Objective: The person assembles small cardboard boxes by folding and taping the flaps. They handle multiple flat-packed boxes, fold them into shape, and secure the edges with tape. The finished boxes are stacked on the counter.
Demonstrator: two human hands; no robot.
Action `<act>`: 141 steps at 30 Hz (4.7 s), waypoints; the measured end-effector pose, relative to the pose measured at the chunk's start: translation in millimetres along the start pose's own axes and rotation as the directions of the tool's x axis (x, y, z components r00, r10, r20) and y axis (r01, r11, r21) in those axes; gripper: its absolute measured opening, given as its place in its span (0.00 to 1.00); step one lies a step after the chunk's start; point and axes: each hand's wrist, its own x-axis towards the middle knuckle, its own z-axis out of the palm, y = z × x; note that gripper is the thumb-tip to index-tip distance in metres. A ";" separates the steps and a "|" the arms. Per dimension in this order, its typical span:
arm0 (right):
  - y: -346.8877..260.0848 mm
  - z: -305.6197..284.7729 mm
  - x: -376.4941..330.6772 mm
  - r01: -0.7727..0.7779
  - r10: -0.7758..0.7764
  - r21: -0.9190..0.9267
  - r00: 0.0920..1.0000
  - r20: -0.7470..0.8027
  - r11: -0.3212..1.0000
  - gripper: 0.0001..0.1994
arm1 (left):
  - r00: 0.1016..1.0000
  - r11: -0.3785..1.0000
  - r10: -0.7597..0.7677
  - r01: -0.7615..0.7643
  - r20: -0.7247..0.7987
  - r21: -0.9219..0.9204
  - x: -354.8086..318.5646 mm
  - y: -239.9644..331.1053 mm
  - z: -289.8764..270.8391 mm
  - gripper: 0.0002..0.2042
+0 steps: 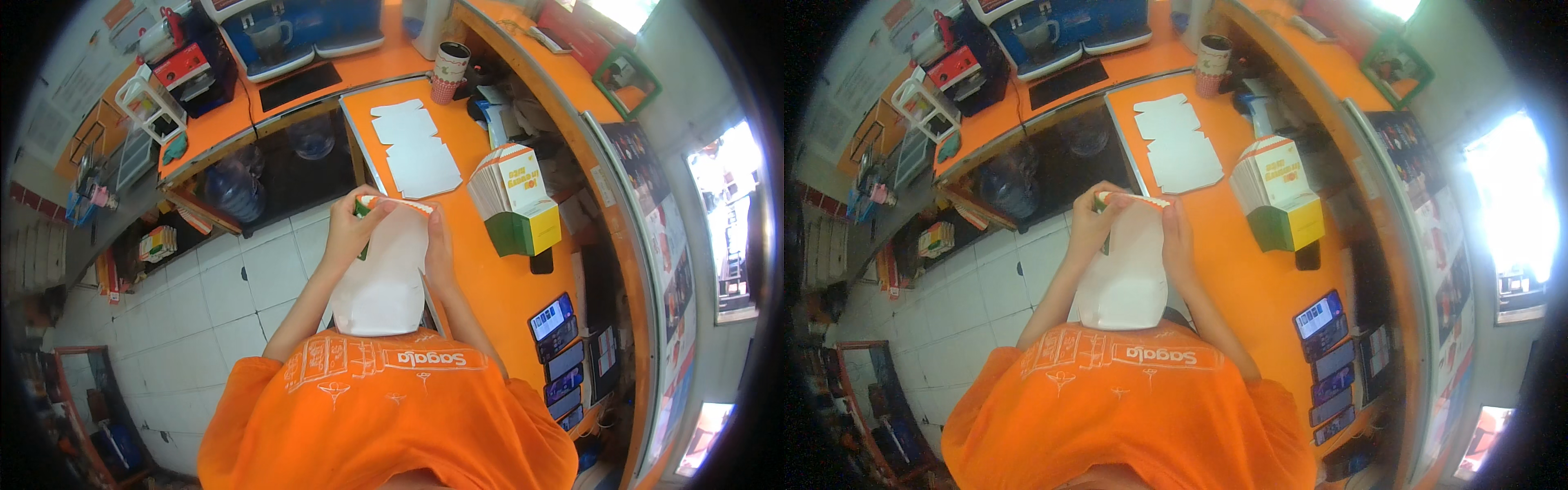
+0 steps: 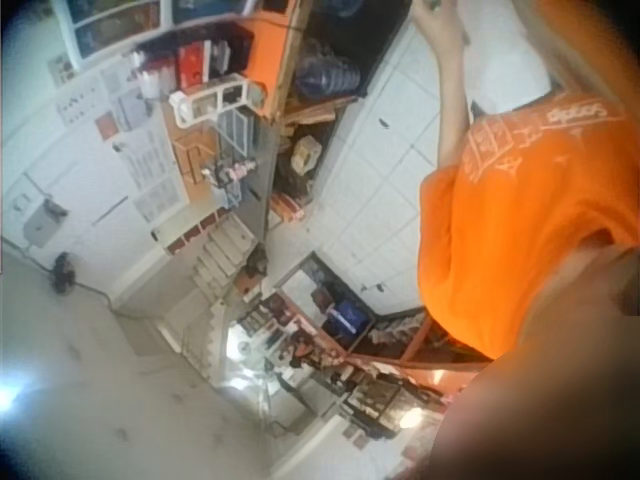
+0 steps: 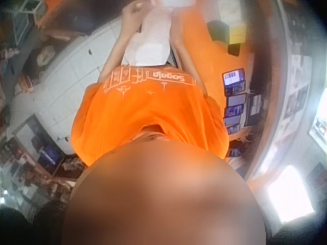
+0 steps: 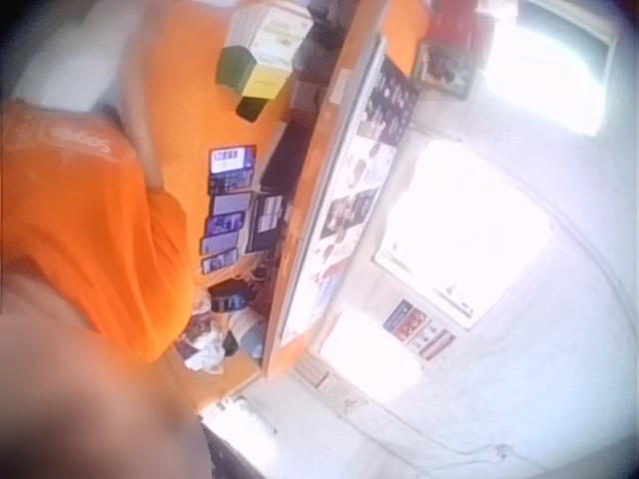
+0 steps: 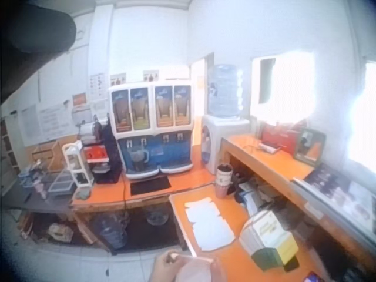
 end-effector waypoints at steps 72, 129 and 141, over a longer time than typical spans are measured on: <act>-5.8 -6.6 -42.9 0.213 0.135 -0.608 0.870 0.475 0.765 0.13 | 0.713 0.971 -0.209 0.235 0.669 0.053 -52.7 -11.4 -41.8 0.07; -19.5 -21.2 -61.4 0.687 -0.206 -0.324 0.570 0.795 0.651 0.10 | 0.640 0.943 -0.334 0.227 0.692 0.245 -79.3 -19.8 -34.0 0.09; -11.0 -29.9 -68.5 0.699 -0.256 -0.284 0.560 0.788 0.657 0.13 | 0.615 0.932 -0.362 0.257 0.701 0.255 -68.7 2.8 -28.2 0.09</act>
